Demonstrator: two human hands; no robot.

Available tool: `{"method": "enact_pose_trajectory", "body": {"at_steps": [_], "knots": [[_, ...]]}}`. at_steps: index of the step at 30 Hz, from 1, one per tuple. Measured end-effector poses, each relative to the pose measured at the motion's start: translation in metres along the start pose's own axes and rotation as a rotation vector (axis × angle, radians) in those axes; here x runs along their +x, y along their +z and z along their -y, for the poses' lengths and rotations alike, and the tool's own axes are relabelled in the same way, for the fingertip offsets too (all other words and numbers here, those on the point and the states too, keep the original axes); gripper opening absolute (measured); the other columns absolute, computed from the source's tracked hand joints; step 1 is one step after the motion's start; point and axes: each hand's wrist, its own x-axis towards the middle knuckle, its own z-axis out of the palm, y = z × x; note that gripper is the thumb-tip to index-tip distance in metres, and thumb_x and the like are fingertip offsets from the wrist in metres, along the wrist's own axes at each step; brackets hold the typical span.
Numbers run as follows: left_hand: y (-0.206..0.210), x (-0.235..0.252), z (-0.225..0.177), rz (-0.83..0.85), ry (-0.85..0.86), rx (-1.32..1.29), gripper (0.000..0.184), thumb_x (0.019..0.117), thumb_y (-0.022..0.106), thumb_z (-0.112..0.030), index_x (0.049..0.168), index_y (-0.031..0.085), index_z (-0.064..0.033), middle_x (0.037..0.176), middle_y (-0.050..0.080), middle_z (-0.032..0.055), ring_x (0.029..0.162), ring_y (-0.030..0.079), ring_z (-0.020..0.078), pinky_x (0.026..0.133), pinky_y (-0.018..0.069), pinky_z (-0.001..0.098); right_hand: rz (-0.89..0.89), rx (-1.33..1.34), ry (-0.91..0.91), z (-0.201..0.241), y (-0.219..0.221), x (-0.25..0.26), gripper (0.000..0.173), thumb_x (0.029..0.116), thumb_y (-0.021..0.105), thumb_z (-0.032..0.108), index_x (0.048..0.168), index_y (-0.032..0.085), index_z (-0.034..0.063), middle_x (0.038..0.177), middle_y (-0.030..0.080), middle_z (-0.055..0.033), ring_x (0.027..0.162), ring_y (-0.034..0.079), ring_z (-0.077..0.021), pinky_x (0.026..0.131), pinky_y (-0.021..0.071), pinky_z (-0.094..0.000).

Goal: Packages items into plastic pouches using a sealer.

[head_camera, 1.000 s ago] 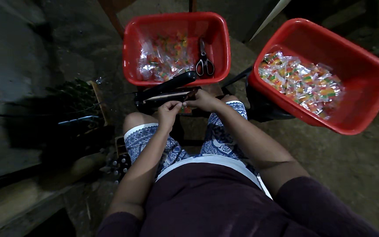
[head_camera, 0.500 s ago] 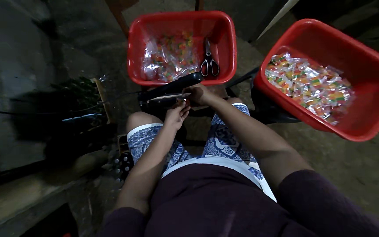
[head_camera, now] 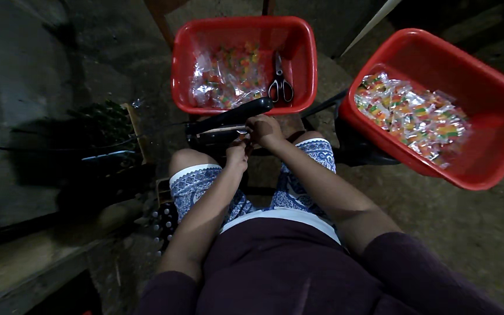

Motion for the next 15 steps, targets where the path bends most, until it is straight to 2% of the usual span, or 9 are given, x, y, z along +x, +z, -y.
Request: {"method": "enact_pose_trajectory", "body": {"at_steps": [6, 12, 15], "knots": [[0.003, 0.0, 0.001, -0.031, -0.006, 0.02, 0.024, 0.1021, 0.063, -0.014, 0.12, 0.058, -0.0001, 0.104, 0.063, 0.0108, 0.086, 0.064, 0.0166, 0.081, 0.0568, 0.0316, -0.14, -0.054, -0.077, -0.006, 0.009, -0.001, 0.021, 0.1002, 0.059, 0.012, 0.112, 0.075, 0.0064, 0.121, 0.071, -0.0147, 0.123, 0.061, -0.0364, 0.1, 0.0496, -0.055], [0.001, 0.003, 0.005, -0.024, 0.0, 0.093, 0.022, 0.103, 0.062, -0.02, 0.116, 0.061, -0.0031, 0.1, 0.064, 0.0079, 0.083, 0.061, 0.0143, 0.075, 0.0532, 0.0304, -0.211, -0.114, -0.131, -0.011, 0.017, 0.003, 0.019, 0.1002, 0.059, 0.012, 0.108, 0.075, 0.0051, 0.124, 0.07, -0.0151, 0.119, 0.063, -0.0385, 0.095, 0.0514, -0.0572], [0.002, 0.003, 0.005, -0.023, -0.004, 0.074, 0.022, 0.1033, 0.062, -0.018, 0.118, 0.06, -0.0018, 0.101, 0.064, 0.0086, 0.084, 0.061, 0.0139, 0.076, 0.0535, 0.0296, -0.237, -0.137, -0.161, -0.014, 0.019, 0.005, 0.019, 0.0993, 0.06, 0.011, 0.108, 0.075, 0.0044, 0.12, 0.071, -0.0157, 0.116, 0.064, -0.039, 0.092, 0.0518, -0.0573]]}}
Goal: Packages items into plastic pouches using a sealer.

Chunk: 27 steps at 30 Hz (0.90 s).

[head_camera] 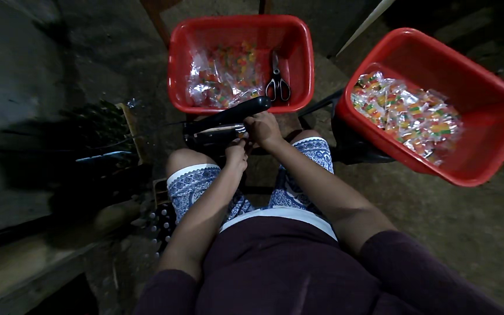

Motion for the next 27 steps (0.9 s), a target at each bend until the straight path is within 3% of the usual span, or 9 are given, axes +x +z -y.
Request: {"method": "enact_pose_trajectory", "body": {"at_steps": [6, 10, 13, 14, 16, 19, 23, 27], "knots": [[0.002, 0.001, -0.001, 0.014, 0.004, -0.082, 0.022, 0.1014, 0.063, -0.012, 0.119, 0.059, 0.0012, 0.101, 0.065, 0.0088, 0.081, 0.065, 0.0122, 0.075, 0.0572, 0.0261, -0.076, 0.097, -0.019, -0.009, 0.0, 0.0, 0.02, 0.0979, 0.062, 0.009, 0.111, 0.075, 0.0032, 0.116, 0.072, -0.0192, 0.111, 0.067, -0.0388, 0.095, 0.0527, -0.0566], [0.003, -0.001, -0.003, 0.019, -0.018, -0.106, 0.026, 0.1018, 0.063, -0.013, 0.123, 0.056, 0.0013, 0.106, 0.066, 0.0106, 0.086, 0.067, 0.0138, 0.078, 0.0577, 0.0268, -0.123, 0.357, 0.256, -0.01, -0.066, 0.009, 0.029, 0.1035, 0.052, 0.007, 0.127, 0.066, -0.0028, 0.125, 0.066, -0.0237, 0.117, 0.065, -0.0363, 0.104, 0.0493, -0.0519], [0.003, -0.001, -0.003, 0.009, -0.014, -0.117, 0.026, 0.101, 0.064, -0.013, 0.122, 0.057, 0.0014, 0.104, 0.066, 0.0106, 0.084, 0.068, 0.0141, 0.075, 0.0581, 0.0269, -0.245, 0.56, 0.151, -0.004, -0.109, 0.021, 0.034, 0.1099, 0.042, 0.02, 0.125, 0.065, -0.0008, 0.107, 0.069, -0.0154, 0.094, 0.068, -0.0196, 0.088, 0.0546, -0.0384], [0.004, -0.002, -0.003, 0.008, -0.016, -0.118, 0.027, 0.1008, 0.065, -0.013, 0.122, 0.057, 0.0011, 0.104, 0.067, 0.0104, 0.084, 0.068, 0.0139, 0.075, 0.0582, 0.0269, -0.2, 0.574, 0.08, 0.003, -0.12, 0.022, 0.037, 0.1108, 0.04, 0.024, 0.127, 0.065, 0.0008, 0.111, 0.069, -0.0138, 0.098, 0.068, -0.0179, 0.091, 0.0545, -0.0381], [0.005, -0.004, -0.002, -0.001, -0.018, -0.137, 0.025, 0.1008, 0.065, -0.013, 0.121, 0.057, -0.0006, 0.102, 0.065, 0.0094, 0.083, 0.066, 0.0142, 0.075, 0.0579, 0.0274, -0.008, 0.435, -0.008, 0.022, -0.132, 0.023, 0.044, 0.111, 0.04, 0.035, 0.137, 0.064, 0.0069, 0.132, 0.065, -0.0144, 0.121, 0.063, -0.0254, 0.107, 0.0469, -0.0497], [0.008, -0.005, -0.002, -0.031, -0.022, -0.131, 0.022, 0.1012, 0.064, -0.015, 0.118, 0.06, -0.0015, 0.099, 0.066, 0.0091, 0.083, 0.065, 0.0158, 0.075, 0.0573, 0.0292, 0.164, 0.135, -0.045, 0.025, -0.104, 0.026, 0.053, 0.1102, 0.037, 0.045, 0.143, 0.061, 0.0125, 0.147, 0.057, -0.0147, 0.138, 0.052, -0.0345, 0.113, 0.0347, -0.064], [0.011, -0.007, -0.005, -0.072, -0.034, -0.135, 0.026, 0.1031, 0.057, -0.007, 0.127, 0.055, 0.0011, 0.117, 0.061, 0.0149, 0.097, 0.062, 0.0204, 0.082, 0.0553, 0.0324, 0.101, 0.103, 0.025, -0.002, -0.058, 0.023, 0.047, 0.1115, 0.037, 0.036, 0.139, 0.064, 0.0089, 0.14, 0.062, -0.0164, 0.134, 0.055, -0.0354, 0.11, 0.0369, -0.064], [0.013, -0.007, -0.002, -0.067, -0.036, -0.154, 0.03, 0.1042, 0.056, -0.009, 0.132, 0.05, 0.0018, 0.12, 0.056, 0.0152, 0.097, 0.061, 0.0201, 0.082, 0.0553, 0.0306, 0.029, 0.145, 0.051, -0.013, -0.037, 0.014, 0.047, 0.1119, 0.036, 0.032, 0.142, 0.06, 0.0066, 0.144, 0.06, -0.0167, 0.14, 0.05, -0.0344, 0.118, 0.0285, -0.0629]]}}
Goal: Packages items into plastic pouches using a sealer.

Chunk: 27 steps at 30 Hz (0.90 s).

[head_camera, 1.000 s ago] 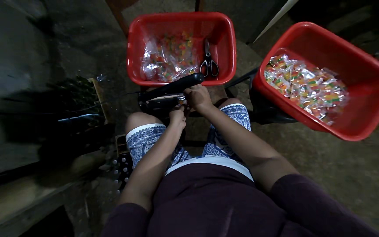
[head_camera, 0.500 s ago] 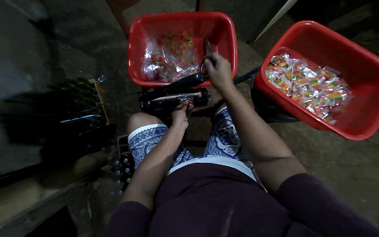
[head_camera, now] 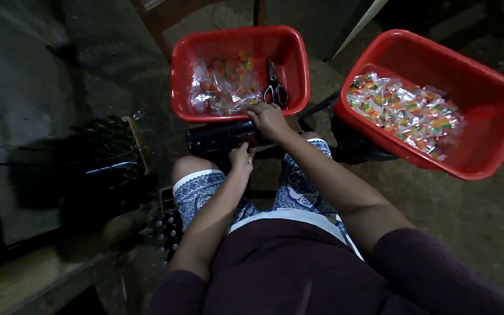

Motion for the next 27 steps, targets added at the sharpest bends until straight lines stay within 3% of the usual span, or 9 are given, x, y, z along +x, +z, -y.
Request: {"method": "enact_pose_trajectory", "body": {"at_steps": [8, 11, 18, 21, 27], "knots": [[0.0, -0.002, -0.001, 0.036, -0.003, -0.037, 0.038, 0.1039, 0.059, -0.012, 0.137, 0.046, 0.0022, 0.126, 0.057, 0.0169, 0.101, 0.064, 0.0194, 0.085, 0.0559, 0.0291, -0.095, 0.007, 0.009, -0.01, 0.02, -0.005, 0.044, 0.1118, 0.035, 0.027, 0.144, 0.059, 0.0112, 0.146, 0.059, -0.0125, 0.145, 0.045, -0.0342, 0.12, 0.0181, -0.0678], [-0.002, -0.002, -0.001, 0.048, 0.001, -0.009, 0.035, 0.1033, 0.061, -0.014, 0.132, 0.049, 0.0025, 0.119, 0.061, 0.0142, 0.095, 0.066, 0.0148, 0.081, 0.0561, 0.0256, -0.204, -0.023, -0.007, -0.016, 0.035, -0.006, 0.042, 0.111, 0.037, 0.025, 0.141, 0.062, 0.0094, 0.146, 0.06, -0.0113, 0.146, 0.043, -0.0352, 0.121, 0.0155, -0.0684], [-0.005, 0.0, -0.002, 0.066, -0.013, -0.001, 0.032, 0.1022, 0.063, -0.015, 0.128, 0.052, 0.001, 0.112, 0.065, 0.0121, 0.092, 0.068, 0.0138, 0.079, 0.0573, 0.0253, -0.231, -0.056, -0.026, -0.022, 0.039, -0.006, 0.041, 0.1097, 0.039, 0.023, 0.141, 0.063, 0.012, 0.146, 0.06, -0.0093, 0.147, 0.043, -0.0349, 0.121, 0.0165, -0.0665], [-0.009, 0.001, -0.003, 0.061, 0.0, 0.009, 0.028, 0.1021, 0.063, -0.018, 0.122, 0.055, 0.0003, 0.103, 0.067, 0.0095, 0.085, 0.069, 0.0124, 0.075, 0.058, 0.0248, -0.225, -0.055, -0.028, -0.022, 0.039, -0.006, 0.041, 0.1097, 0.039, 0.022, 0.141, 0.063, 0.0123, 0.147, 0.06, -0.0088, 0.147, 0.042, -0.0346, 0.121, 0.0172, -0.0655], [-0.014, 0.0, -0.006, 0.05, 0.043, 0.016, 0.025, 0.1031, 0.062, -0.017, 0.12, 0.054, 0.0007, 0.102, 0.066, 0.0101, 0.085, 0.069, 0.0128, 0.075, 0.0584, 0.0257, -0.236, -0.058, -0.044, -0.023, 0.041, -0.005, 0.041, 0.1094, 0.038, 0.021, 0.14, 0.063, 0.0125, 0.146, 0.061, -0.0082, 0.147, 0.043, -0.034, 0.121, 0.0171, -0.0653]]}}
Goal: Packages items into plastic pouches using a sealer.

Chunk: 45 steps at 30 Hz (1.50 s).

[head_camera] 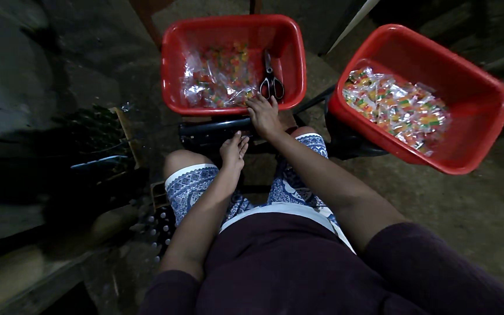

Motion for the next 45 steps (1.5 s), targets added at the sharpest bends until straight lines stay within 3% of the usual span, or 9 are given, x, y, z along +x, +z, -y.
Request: {"method": "enact_pose_trajectory", "body": {"at_steps": [9, 15, 21, 30, 32, 42, 45], "knots": [[0.0, 0.002, 0.001, 0.015, 0.038, 0.022, 0.023, 0.1033, 0.061, -0.015, 0.118, 0.054, 0.0017, 0.099, 0.066, 0.0097, 0.082, 0.07, 0.0123, 0.074, 0.059, 0.0252, 0.054, -0.016, 0.025, -0.002, -0.001, 0.003, 0.042, 0.1101, 0.037, 0.022, 0.142, 0.062, 0.013, 0.147, 0.059, -0.0075, 0.148, 0.041, -0.0339, 0.121, 0.0174, -0.0645], [0.0, -0.002, -0.001, 0.023, 0.048, 0.044, 0.029, 0.1037, 0.061, -0.016, 0.125, 0.052, 0.0028, 0.11, 0.064, 0.0135, 0.091, 0.067, 0.0164, 0.081, 0.0576, 0.0296, 0.272, 0.099, 0.137, 0.017, -0.036, 0.019, 0.05, 0.1124, 0.034, 0.036, 0.153, 0.05, 0.0125, 0.157, 0.048, -0.0118, 0.152, 0.032, -0.0352, 0.12, 0.0098, -0.0718], [0.001, 0.001, 0.003, 0.062, 0.128, 0.129, 0.022, 0.1054, 0.051, -0.008, 0.123, 0.058, 0.0028, 0.107, 0.067, 0.0138, 0.087, 0.067, 0.0173, 0.077, 0.0578, 0.0319, 0.26, 0.146, 0.116, 0.048, -0.071, 0.034, 0.054, 0.1118, 0.031, 0.042, 0.156, 0.045, 0.0154, 0.156, 0.049, -0.0107, 0.151, 0.036, -0.0309, 0.122, 0.0157, -0.0641], [0.003, 0.004, -0.001, 0.043, 0.073, 0.122, 0.026, 0.1042, 0.057, -0.009, 0.125, 0.054, 0.0062, 0.11, 0.065, 0.0157, 0.088, 0.067, 0.0155, 0.079, 0.0583, 0.0291, 0.225, 0.099, 0.148, 0.023, -0.038, 0.018, 0.049, 0.1123, 0.035, 0.033, 0.152, 0.049, 0.0092, 0.151, 0.054, -0.0149, 0.146, 0.043, -0.0329, 0.121, 0.0222, -0.0622], [0.004, 0.002, -0.004, 0.035, 0.054, 0.123, 0.032, 0.1041, 0.059, -0.012, 0.129, 0.051, 0.0068, 0.112, 0.063, 0.0164, 0.088, 0.067, 0.0152, 0.078, 0.0582, 0.0283, 0.211, 0.11, 0.144, 0.019, -0.033, 0.016, 0.048, 0.1122, 0.036, 0.03, 0.153, 0.048, 0.0083, 0.151, 0.053, -0.0158, 0.146, 0.043, -0.0335, 0.121, 0.0215, -0.0632], [0.007, 0.002, -0.007, 0.0, 0.038, 0.139, 0.031, 0.1024, 0.063, -0.015, 0.121, 0.052, 0.0057, 0.1, 0.066, 0.0124, 0.079, 0.069, 0.0114, 0.072, 0.0586, 0.0244, 0.125, 0.054, 0.117, 0.011, -0.015, 0.008, 0.046, 0.1118, 0.033, 0.028, 0.149, 0.054, 0.012, 0.149, 0.058, -0.0101, 0.149, 0.04, -0.0332, 0.123, 0.0111, -0.0656], [0.007, 0.002, -0.007, 0.001, 0.035, 0.139, 0.031, 0.1022, 0.064, -0.015, 0.121, 0.052, 0.0054, 0.098, 0.066, 0.012, 0.078, 0.069, 0.0111, 0.072, 0.0586, 0.0244, 0.075, 0.018, 0.106, 0.007, -0.009, 0.005, 0.044, 0.1112, 0.035, 0.027, 0.147, 0.057, 0.013, 0.146, 0.06, -0.0081, 0.148, 0.042, -0.0321, 0.124, 0.0137, -0.0628]]}}
